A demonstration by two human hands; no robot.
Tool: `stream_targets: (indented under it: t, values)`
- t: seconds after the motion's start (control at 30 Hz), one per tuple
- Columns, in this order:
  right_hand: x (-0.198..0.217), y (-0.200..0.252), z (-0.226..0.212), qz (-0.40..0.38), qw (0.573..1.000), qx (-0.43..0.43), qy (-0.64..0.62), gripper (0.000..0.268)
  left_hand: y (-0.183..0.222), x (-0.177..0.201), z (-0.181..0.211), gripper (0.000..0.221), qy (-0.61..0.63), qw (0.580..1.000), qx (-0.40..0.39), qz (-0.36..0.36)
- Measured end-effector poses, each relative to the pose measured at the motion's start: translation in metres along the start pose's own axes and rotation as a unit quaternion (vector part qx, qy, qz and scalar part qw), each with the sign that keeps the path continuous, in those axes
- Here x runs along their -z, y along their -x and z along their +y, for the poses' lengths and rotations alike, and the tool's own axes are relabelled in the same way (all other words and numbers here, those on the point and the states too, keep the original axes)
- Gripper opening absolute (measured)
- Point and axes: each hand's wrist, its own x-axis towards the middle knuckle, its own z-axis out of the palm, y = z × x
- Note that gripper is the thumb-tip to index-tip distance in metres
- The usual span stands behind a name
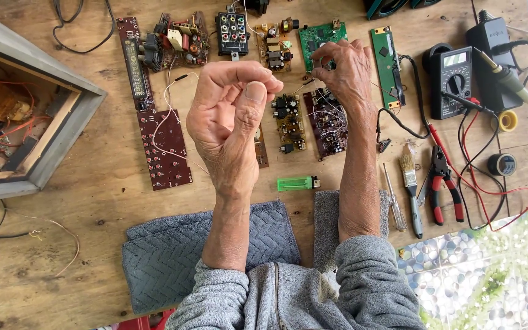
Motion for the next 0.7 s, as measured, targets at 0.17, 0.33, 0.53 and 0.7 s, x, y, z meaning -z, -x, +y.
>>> stream_targets:
  t: [0.17,0.33,0.53,0.7]
  values:
    - [-0.0068,-0.0006,0.0083,0.027,0.999,0.025,0.021,0.02,0.0001,-0.0009,0.0002,0.012,-0.001,1.0,0.002,0.004]
    - [-0.0068,-0.0005,0.0081,0.025,1.0,0.016,0.004,0.021,-0.0003,-0.0008,-0.0006,0.014,-0.007,1.0,0.001,0.001]
    - [-0.0058,-0.0012,0.0079,0.03,0.999,0.016,0.0,0.022,-0.0006,-0.0015,-0.0008,0.013,-0.012,1.0,0.0,0.002]
    - [-0.0036,-0.002,0.0063,0.023,1.0,0.014,-0.008,0.023,-0.0004,-0.0016,-0.0009,0.014,-0.01,1.0,0.005,0.002]
